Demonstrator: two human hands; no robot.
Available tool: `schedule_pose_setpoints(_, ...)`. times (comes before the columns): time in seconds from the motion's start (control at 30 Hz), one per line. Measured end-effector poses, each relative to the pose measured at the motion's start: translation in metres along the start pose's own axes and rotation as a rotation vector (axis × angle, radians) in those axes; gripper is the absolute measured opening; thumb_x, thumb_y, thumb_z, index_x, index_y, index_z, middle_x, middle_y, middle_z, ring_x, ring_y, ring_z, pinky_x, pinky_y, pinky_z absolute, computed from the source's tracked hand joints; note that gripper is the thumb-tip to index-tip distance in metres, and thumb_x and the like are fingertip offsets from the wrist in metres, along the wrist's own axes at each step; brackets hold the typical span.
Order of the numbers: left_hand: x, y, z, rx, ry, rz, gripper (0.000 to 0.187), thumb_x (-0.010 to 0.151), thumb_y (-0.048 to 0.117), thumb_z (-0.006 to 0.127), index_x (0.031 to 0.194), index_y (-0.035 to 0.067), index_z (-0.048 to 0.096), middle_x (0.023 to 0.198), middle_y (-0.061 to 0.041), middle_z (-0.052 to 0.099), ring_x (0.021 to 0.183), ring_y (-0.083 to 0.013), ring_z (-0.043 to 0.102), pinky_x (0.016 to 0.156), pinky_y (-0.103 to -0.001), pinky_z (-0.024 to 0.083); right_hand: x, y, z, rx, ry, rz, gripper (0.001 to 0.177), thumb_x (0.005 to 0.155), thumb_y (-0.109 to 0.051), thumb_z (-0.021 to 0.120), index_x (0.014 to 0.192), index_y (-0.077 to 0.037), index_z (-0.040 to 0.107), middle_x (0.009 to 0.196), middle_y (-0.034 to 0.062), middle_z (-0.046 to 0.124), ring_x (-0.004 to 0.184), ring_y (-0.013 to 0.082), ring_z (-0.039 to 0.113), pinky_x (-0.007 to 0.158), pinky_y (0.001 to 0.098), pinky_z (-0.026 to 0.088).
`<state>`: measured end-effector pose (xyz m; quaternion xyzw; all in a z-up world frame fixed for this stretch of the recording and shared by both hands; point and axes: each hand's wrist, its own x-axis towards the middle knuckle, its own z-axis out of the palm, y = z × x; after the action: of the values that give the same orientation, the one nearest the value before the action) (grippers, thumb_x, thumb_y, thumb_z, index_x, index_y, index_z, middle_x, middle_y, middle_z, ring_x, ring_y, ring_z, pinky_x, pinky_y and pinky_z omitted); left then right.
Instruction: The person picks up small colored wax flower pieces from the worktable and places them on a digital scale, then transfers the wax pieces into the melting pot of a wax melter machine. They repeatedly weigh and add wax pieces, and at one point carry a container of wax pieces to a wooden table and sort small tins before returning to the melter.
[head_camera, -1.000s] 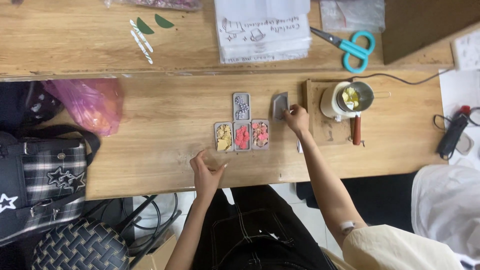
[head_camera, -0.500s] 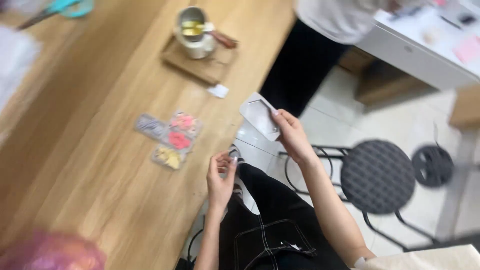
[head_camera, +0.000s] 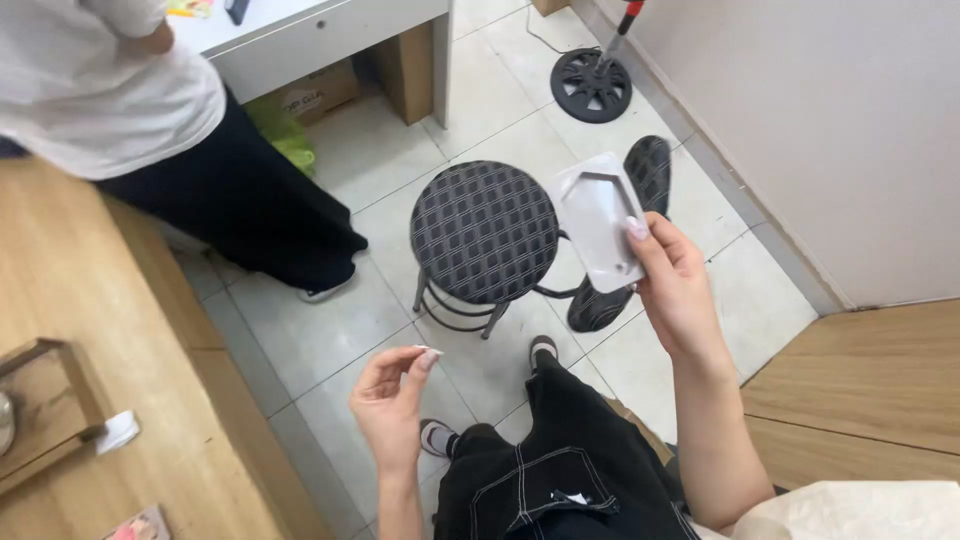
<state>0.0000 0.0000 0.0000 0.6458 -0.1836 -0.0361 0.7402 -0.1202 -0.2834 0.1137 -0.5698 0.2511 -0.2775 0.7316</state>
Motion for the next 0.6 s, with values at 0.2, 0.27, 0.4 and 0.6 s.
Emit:
schedule_pose_setpoints(0.2, 0.082, 0.036, 0.17, -0.616, -0.018, -0.55, 0.05, 0.109, 0.034, 0.047, 0.123, -0.01, 0.066, 0.117, -0.024, 0.075, 0.113, -0.032, 0.071, 0.091, -0.037, 0.056, 0.074, -0.013, -0.177, -0.196, 0.25, 0.0, 0.021, 0.108, -0.025, 0.053, 0.104, -0.009, 0.065, 0.078, -0.0054, 0.06, 0.069, 0.0045, 0.052, 0.064, 0.0224, 0.044)
schedule_pose_setpoints(0.27, 0.098, 0.049, 0.24, -0.739, -0.071, -0.617, 0.057, 0.107, 0.039, 0.041, 0.13, -0.008, 0.061, 0.126, -0.024, 0.071, 0.12, -0.0309, 0.067, 0.096, -0.037, 0.055, 0.1, -0.017, -0.258, -0.198, 0.23, 0.01, 0.021, 0.109, -0.025, 0.054, 0.105, -0.008, 0.066, 0.079, -0.0065, 0.058, 0.069, 0.0034, 0.048, 0.063, 0.0219, 0.04)
schedule_pose_setpoints(0.4, 0.142, 0.058, 0.352, -0.727, -0.197, -0.76, 0.062, 0.108, 0.04, 0.033, 0.143, -0.008, 0.051, 0.142, -0.025, 0.06, 0.132, -0.03, 0.059, 0.105, -0.037, 0.051, 0.141, -0.02, -0.38, -0.19, 0.354, 0.037, 0.018, 0.108, -0.024, 0.055, 0.106, -0.009, 0.065, 0.08, -0.0067, 0.059, 0.067, 0.0029, 0.044, 0.06, 0.0219, 0.035)
schedule_pose_setpoints(0.6, 0.196, 0.037, 0.458, -0.458, -0.276, -0.823, 0.065, 0.106, 0.042, 0.029, 0.147, -0.006, 0.045, 0.147, -0.025, 0.057, 0.138, -0.0296, 0.056, 0.106, -0.038, 0.045, 0.19, -0.017, -0.473, -0.191, 0.499, 0.184, 0.02, 0.107, -0.024, 0.057, 0.107, -0.006, 0.066, 0.081, -0.0033, 0.059, 0.069, 0.0049, 0.046, 0.063, 0.0229, 0.038)
